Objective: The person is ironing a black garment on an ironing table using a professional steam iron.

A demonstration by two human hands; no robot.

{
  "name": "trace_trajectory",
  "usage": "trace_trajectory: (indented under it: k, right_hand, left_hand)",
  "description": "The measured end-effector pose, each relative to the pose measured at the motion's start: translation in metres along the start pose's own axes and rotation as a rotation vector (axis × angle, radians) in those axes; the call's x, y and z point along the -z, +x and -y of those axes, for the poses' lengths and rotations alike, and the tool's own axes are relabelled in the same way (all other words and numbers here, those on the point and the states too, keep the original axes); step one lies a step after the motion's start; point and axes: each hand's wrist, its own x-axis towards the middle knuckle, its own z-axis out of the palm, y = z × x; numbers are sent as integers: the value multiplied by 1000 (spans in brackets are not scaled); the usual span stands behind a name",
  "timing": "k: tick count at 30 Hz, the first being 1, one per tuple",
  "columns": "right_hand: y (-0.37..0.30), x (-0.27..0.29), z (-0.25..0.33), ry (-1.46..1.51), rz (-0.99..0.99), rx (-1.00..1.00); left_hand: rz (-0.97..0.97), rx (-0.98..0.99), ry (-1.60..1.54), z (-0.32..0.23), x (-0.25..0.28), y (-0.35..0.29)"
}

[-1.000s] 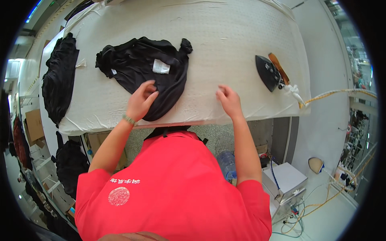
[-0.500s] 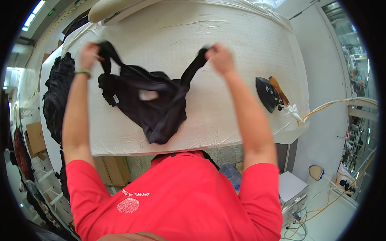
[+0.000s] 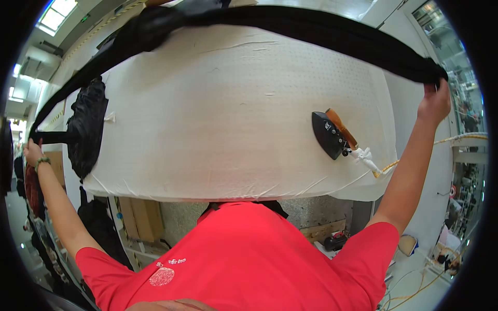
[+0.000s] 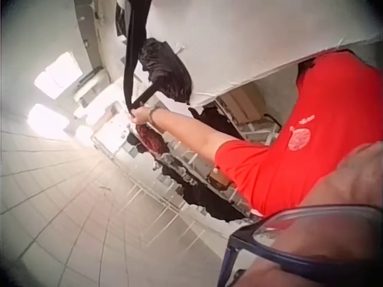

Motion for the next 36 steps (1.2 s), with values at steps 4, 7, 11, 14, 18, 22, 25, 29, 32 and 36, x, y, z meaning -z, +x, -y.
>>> trace_trajectory:
  k: [4,7,11,14,18,22,25,29,32,36]
  right_hand:
    - [-42,76,-36,152,68,-353]
    - [-110,135,-62,-70,201,-414]
    - [-143,214,-72,-187,174,-511]
    - [-122,264,-72,-205,68,-502]
    - [-113,300,-68,-230,-10,-472]
    - [-141,292,-52,-460,259,-519]
    - [-165,260,-43,-711,571,-678]
    - [-195,211,-48,-941,892,-657]
    - [-212,182,-52,-945,945,-522]
    - [-213,134,-57,-840,962,-322]
  left_hand:
    - [332,-52,348,78,31,-84]
    - [468,-171,559,105,20,-231]
    - [419,329,234,73,9,-356]
    - [144,321,113,28,9,-338]
    - [-3,3,396,-36,-6,-264]
    - [46,-426,655,-96,-73,-220]
    - [423,-540,665,-105,-145,-252]
    - [818,-888,417,-92,-144,-413]
    - [1153,-487,211,-84,-65,-584]
    - [1264,-935,254,-81,-11,-706]
